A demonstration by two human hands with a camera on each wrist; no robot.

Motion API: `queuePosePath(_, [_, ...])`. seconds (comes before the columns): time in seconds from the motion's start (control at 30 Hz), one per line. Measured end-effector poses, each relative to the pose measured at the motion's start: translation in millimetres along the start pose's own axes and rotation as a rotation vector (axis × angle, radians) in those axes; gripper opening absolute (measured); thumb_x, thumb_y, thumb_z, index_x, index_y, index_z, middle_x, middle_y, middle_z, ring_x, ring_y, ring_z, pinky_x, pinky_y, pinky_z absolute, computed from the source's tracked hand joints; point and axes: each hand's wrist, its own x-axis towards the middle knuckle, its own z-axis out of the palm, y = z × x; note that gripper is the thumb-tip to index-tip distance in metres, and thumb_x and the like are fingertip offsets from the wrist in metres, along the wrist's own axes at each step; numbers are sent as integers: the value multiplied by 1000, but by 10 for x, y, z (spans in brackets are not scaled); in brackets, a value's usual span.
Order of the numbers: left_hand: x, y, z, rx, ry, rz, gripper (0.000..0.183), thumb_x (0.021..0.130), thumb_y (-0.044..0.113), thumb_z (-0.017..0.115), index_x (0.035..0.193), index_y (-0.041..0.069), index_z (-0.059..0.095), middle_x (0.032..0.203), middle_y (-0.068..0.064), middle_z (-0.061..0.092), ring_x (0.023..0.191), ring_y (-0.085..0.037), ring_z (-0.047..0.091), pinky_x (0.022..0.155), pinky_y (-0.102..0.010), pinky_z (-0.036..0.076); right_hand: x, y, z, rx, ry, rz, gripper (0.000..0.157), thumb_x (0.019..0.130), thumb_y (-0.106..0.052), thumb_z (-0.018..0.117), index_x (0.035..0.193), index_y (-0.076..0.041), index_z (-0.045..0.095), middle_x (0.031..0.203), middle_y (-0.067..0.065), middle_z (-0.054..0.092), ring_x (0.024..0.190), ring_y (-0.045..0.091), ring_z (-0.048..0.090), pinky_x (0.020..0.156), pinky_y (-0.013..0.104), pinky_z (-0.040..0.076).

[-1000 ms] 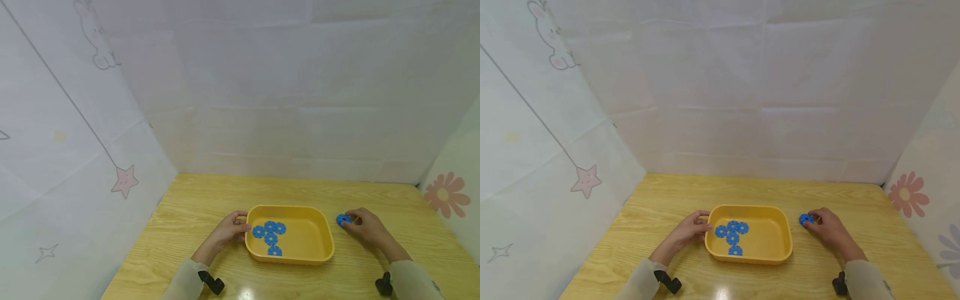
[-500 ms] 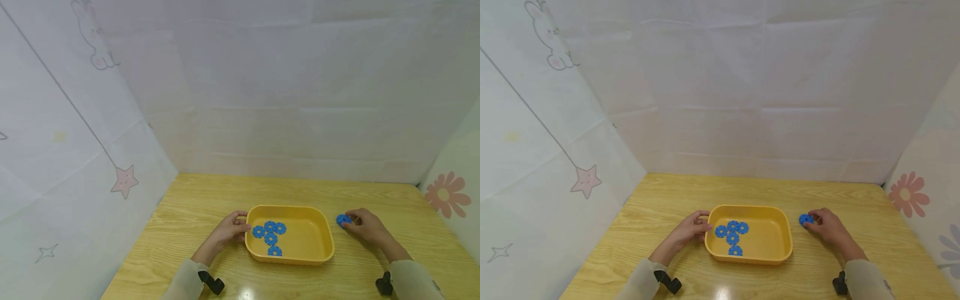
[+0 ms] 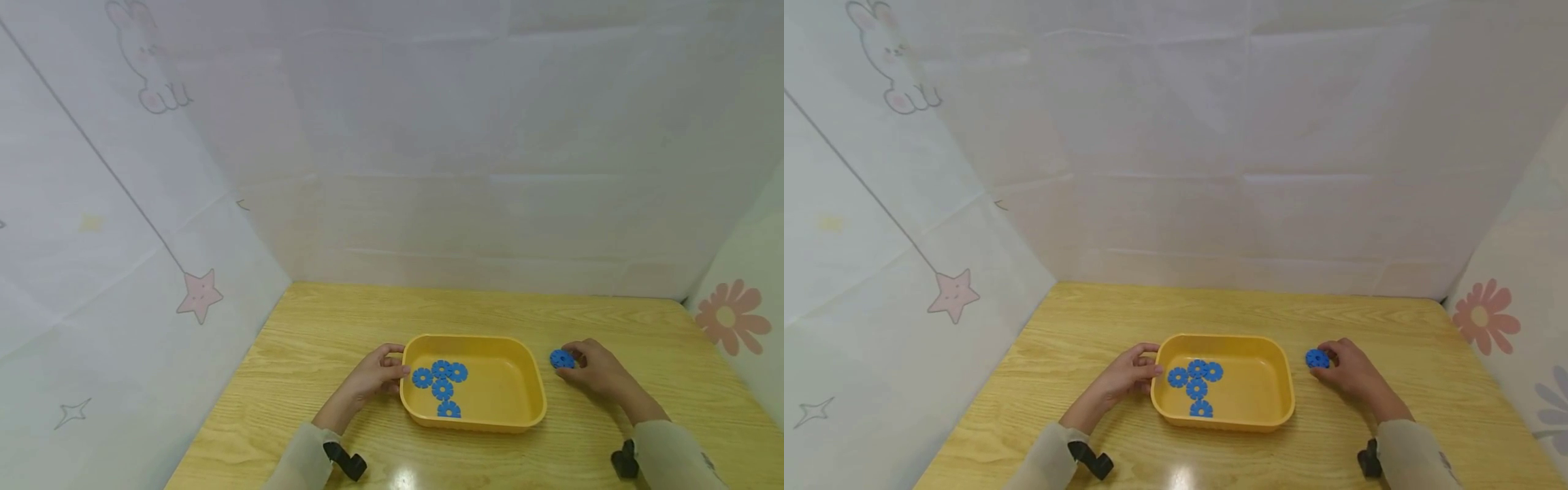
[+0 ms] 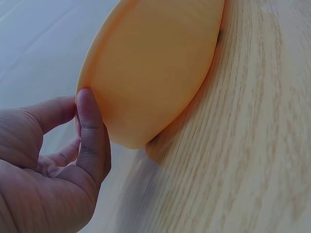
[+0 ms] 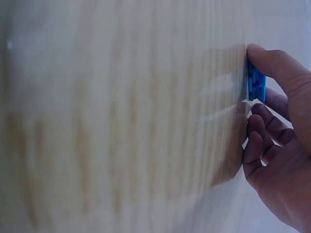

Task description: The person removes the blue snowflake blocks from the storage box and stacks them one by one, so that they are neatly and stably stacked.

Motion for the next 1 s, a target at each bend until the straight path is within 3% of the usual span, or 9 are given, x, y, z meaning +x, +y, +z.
queuePosePath(0.4, [-7,0,-6,-2,2,3,55,94,9,72,142,0,46,103,-8,66,79,-16,67,63,-27,56,3,-49,-15,14,-14,24,61,88,-32,79,131,6,58,115,20,59,98,32,58,82,51,53])
queuePosePath(0.57, [2,-15,-13,-8,-9,4,56,95,9,71,143,0,46,104,-9,67,80,-17,67,63,-26,56,22,-116,-35,7,12,16,64,90,-32,78,136,7,55,116,23,57,94,31,57,76,48,53])
queuePosePath(0.77, [11,-18,-15,-8,-8,3,54,96,8,70,143,1,46,101,-7,65,81,-17,67,63,-26,56,39,-336,-19,13,110,-73,56,90,-30,78,132,4,60,111,20,60,85,21,53,67,35,47])
queuePosePath(1.0, [15,-9,-11,1,-8,2,55,95,9,72,143,1,46,101,-7,65,81,-17,68,64,-27,57,58,-586,52,76,155,-168,44,93,-17,74,132,0,61,113,19,60,83,17,53,65,27,48])
